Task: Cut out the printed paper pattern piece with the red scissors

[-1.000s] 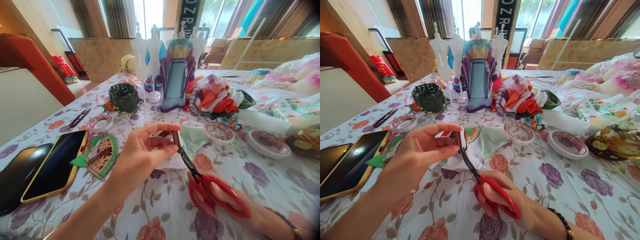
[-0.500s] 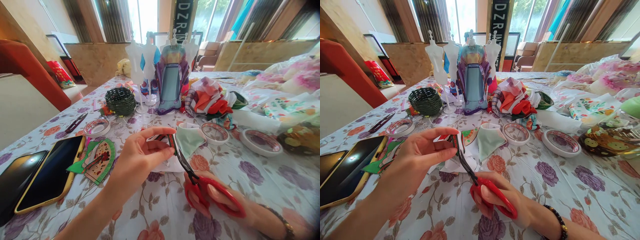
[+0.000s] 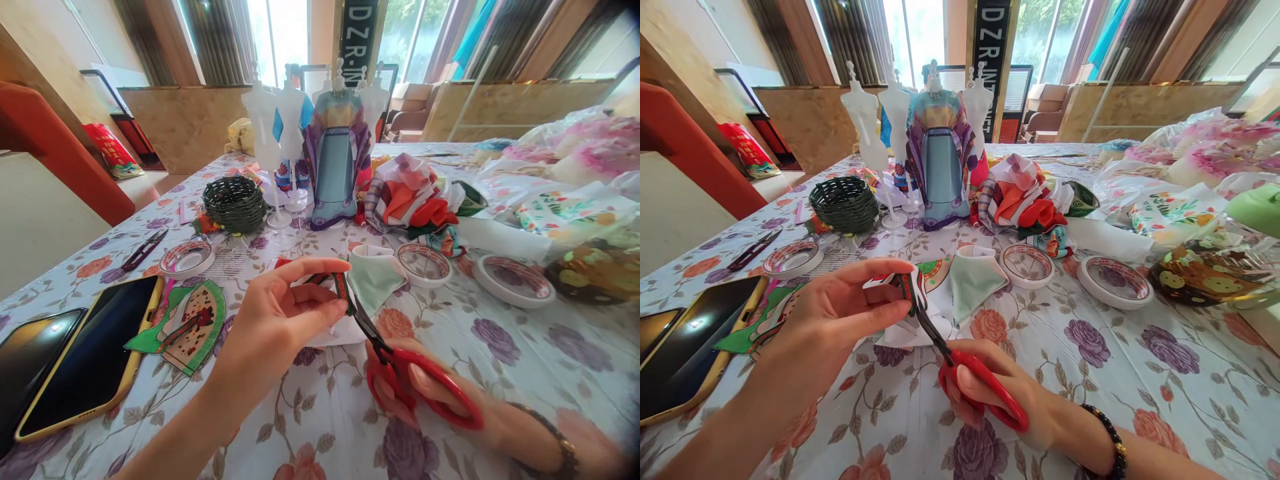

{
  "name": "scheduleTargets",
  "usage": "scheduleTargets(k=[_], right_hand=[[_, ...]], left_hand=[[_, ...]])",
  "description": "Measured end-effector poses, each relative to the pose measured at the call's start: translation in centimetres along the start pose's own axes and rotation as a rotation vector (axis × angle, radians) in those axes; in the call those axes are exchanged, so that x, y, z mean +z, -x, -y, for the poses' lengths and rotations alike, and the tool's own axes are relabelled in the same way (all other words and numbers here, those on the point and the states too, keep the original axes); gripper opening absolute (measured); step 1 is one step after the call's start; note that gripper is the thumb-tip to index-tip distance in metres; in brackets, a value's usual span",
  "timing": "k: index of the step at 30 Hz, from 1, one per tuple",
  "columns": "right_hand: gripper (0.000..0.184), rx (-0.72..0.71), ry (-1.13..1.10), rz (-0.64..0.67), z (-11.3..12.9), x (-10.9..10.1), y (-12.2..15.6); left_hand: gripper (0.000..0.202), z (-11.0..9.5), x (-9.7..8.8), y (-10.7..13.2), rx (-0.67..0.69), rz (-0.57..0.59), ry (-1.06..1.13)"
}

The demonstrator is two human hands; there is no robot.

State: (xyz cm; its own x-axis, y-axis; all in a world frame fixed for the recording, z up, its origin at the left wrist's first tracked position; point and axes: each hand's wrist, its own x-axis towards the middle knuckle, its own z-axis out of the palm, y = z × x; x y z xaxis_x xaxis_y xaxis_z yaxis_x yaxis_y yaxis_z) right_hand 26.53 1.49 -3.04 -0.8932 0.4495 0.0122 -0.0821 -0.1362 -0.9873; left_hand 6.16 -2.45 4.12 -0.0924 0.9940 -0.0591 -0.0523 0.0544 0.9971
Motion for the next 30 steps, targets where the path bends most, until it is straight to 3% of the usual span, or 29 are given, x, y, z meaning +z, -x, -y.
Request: scheduleTargets(k=[14, 30], right_hand=[[0.045, -0.031, -0.050, -0.081, -1.2, -0.2, 0.4], [0.048, 0.007, -0.037, -0.159, -0.4, 0.4, 0.7]], left_hand=[[0.022, -0.1, 0.3, 0.0, 0.010, -0.011, 0.020], [0.024, -0.2, 0.4, -0.1, -0.005, -0.020, 0.021]])
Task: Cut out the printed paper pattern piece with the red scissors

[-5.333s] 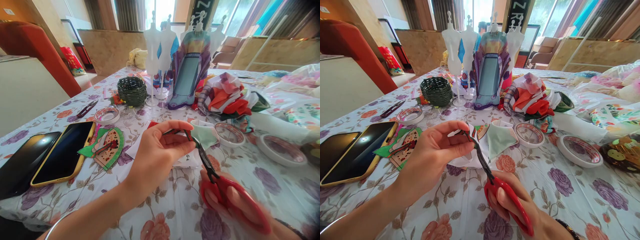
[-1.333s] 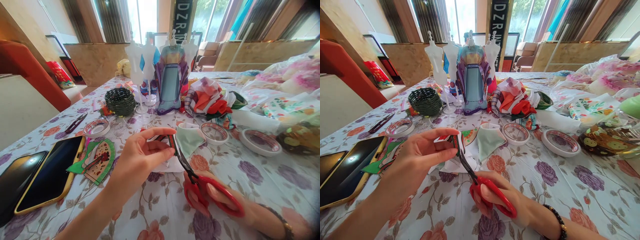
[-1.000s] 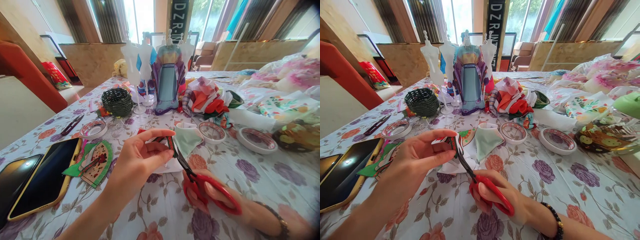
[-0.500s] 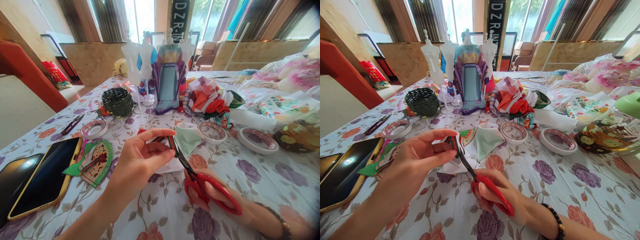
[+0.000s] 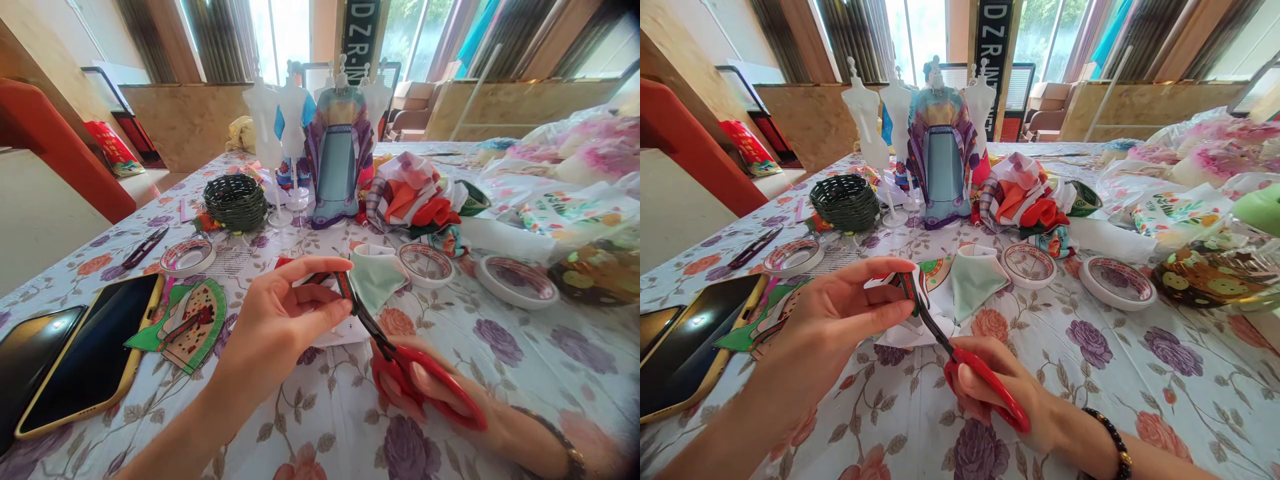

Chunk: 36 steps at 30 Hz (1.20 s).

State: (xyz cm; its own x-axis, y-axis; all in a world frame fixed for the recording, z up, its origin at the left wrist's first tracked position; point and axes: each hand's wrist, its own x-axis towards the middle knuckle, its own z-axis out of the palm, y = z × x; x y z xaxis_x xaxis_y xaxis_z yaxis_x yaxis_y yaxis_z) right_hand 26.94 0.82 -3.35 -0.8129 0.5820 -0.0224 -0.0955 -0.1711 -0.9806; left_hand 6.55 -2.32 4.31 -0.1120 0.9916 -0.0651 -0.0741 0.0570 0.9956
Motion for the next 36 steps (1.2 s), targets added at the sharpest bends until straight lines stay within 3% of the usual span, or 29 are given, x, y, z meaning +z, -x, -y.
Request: scheduleTargets(k=[8, 17, 32, 36], right_hand=[[0.047, -0.009, -0.044, -0.014, 0.0, 0.2, -0.1], [0.042, -0.021, -0.148, 0.014, -2.3, -0.7, 0.4], [0.043, -0.003, -0.130, -0.013, -1.7, -0.4, 0.3], [0.045, -0.021, -0.098, 0.035, -1.2, -0.1, 0.0]], left_hand=[[0.023, 0.1, 0.0, -0.1, 0.007, -0.004, 0.010], [0.023, 0.1, 0.1, -0.1, 0.009, -0.005, 0.021], [0.022, 0.0, 0.2, -0.1, 0.009, -0.011, 0.046], [0.022, -0.1, 0.1, 0.0, 0.001, -0.005, 0.040]])
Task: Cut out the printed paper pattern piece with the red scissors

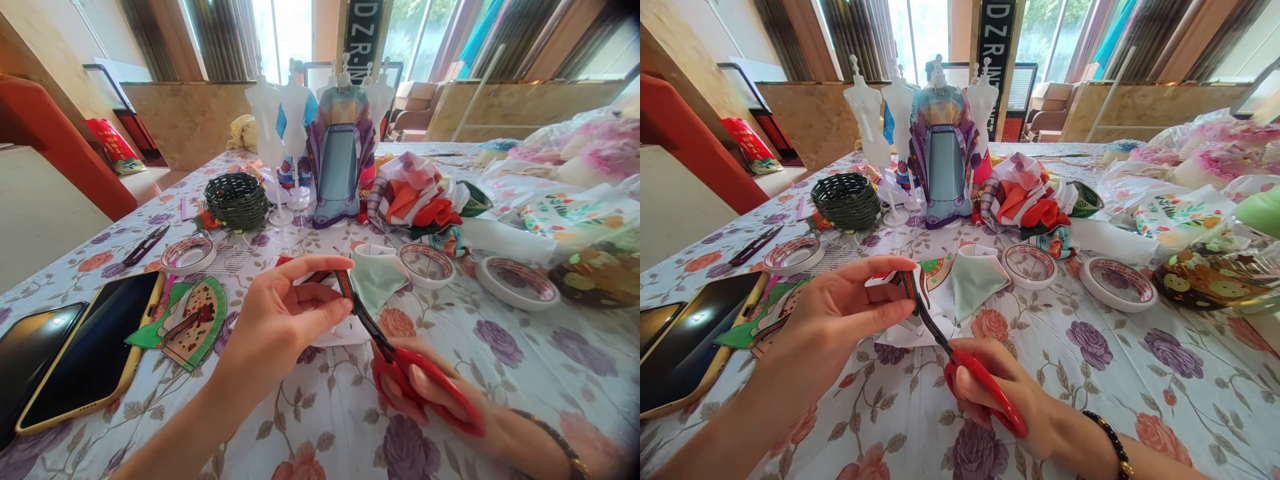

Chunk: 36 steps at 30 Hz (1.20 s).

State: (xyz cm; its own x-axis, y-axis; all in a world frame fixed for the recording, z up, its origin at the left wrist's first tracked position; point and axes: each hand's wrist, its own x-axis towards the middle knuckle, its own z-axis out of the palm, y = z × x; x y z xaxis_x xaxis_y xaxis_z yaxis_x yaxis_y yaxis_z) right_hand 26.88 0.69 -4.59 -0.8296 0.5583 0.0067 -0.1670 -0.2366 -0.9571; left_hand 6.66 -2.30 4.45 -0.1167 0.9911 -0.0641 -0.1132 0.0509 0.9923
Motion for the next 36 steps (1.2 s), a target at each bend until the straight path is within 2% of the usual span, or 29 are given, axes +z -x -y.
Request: scheduleTargets(k=[15, 23, 28, 36], right_hand=[[0.045, 0.024, 0.005, 0.025, 0.3, 0.0, 0.2], [0.046, 0.042, -0.018, -0.030, 0.8, 0.4, 0.0], [0.042, 0.029, -0.040, -0.066, 0.1, 0.1, 0.2], [0.040, -0.040, -0.029, -0.026, -0.8, -0.5, 0.3]], left_hand=[[0.024, 0.1, 0.0, 0.0, 0.009, 0.000, -0.009], [0.023, 0.0, -0.1, -0.1, 0.001, -0.006, -0.001], [0.024, 0.1, -0.1, 0.0, -0.003, -0.004, -0.007], [0.025, 0.0, -0.2, -0.1, -0.021, -0.007, -0.002]])
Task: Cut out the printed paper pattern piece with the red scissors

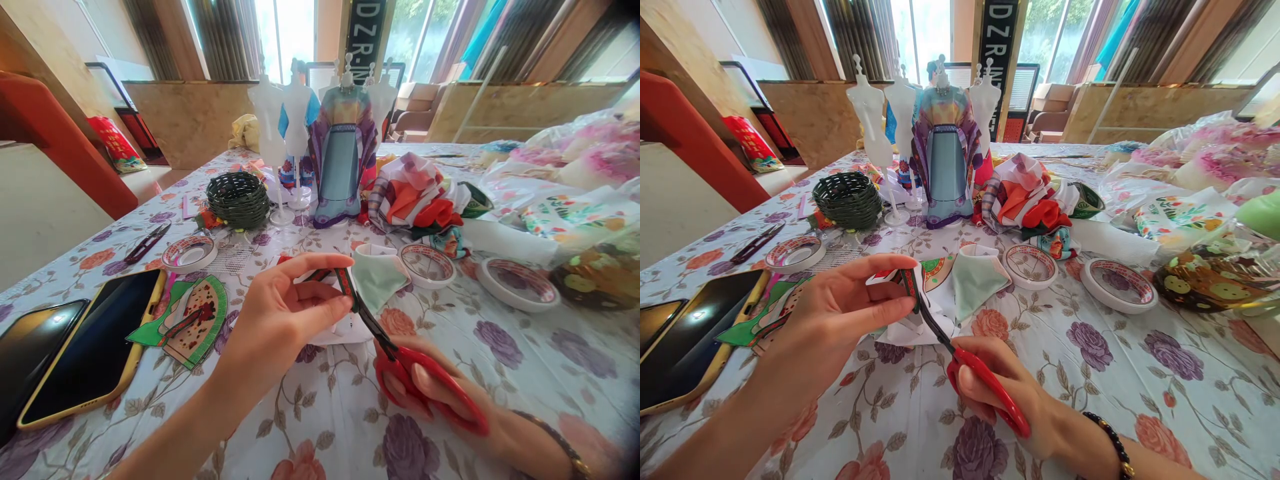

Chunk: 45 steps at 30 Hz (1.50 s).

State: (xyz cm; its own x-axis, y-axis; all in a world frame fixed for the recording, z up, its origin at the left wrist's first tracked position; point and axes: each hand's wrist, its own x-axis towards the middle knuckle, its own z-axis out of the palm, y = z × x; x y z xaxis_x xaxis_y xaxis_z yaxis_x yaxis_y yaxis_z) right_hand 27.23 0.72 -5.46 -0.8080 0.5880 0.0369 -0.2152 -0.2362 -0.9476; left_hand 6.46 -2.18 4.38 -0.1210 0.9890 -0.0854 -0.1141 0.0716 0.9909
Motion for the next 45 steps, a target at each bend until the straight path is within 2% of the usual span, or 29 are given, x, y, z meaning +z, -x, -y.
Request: scheduleTargets(k=[9, 15, 21, 32, 45], right_hand=[[0.039, 0.031, -0.016, -0.051, 0.0, 0.0, 0.2], [0.044, 0.007, 0.000, -0.026, 0.4, 0.5, -0.1], [0.041, 0.005, -0.023, 0.000, 0.5, 0.5, -0.3], [0.044, 0.146, 0.021, -0.036, 1.8, 0.9, -0.4], [0.043, 0.134, 0.014, -0.113, 0.5, 0.4, 0.1]], left_hand=[[0.025, 0.2, 0.0, 0.0, 0.025, -0.003, -0.007], [0.026, 0.0, 0.0, -0.2, 0.010, -0.013, -0.007], [0.025, 0.0, -0.1, 0.1, 0.020, -0.002, -0.007], [0.023, -0.1, 0.0, 0.1, 0.002, 0.023, 0.039], [0.024, 0.2, 0.1, 0.0, -0.009, 0.041, 0.072]])
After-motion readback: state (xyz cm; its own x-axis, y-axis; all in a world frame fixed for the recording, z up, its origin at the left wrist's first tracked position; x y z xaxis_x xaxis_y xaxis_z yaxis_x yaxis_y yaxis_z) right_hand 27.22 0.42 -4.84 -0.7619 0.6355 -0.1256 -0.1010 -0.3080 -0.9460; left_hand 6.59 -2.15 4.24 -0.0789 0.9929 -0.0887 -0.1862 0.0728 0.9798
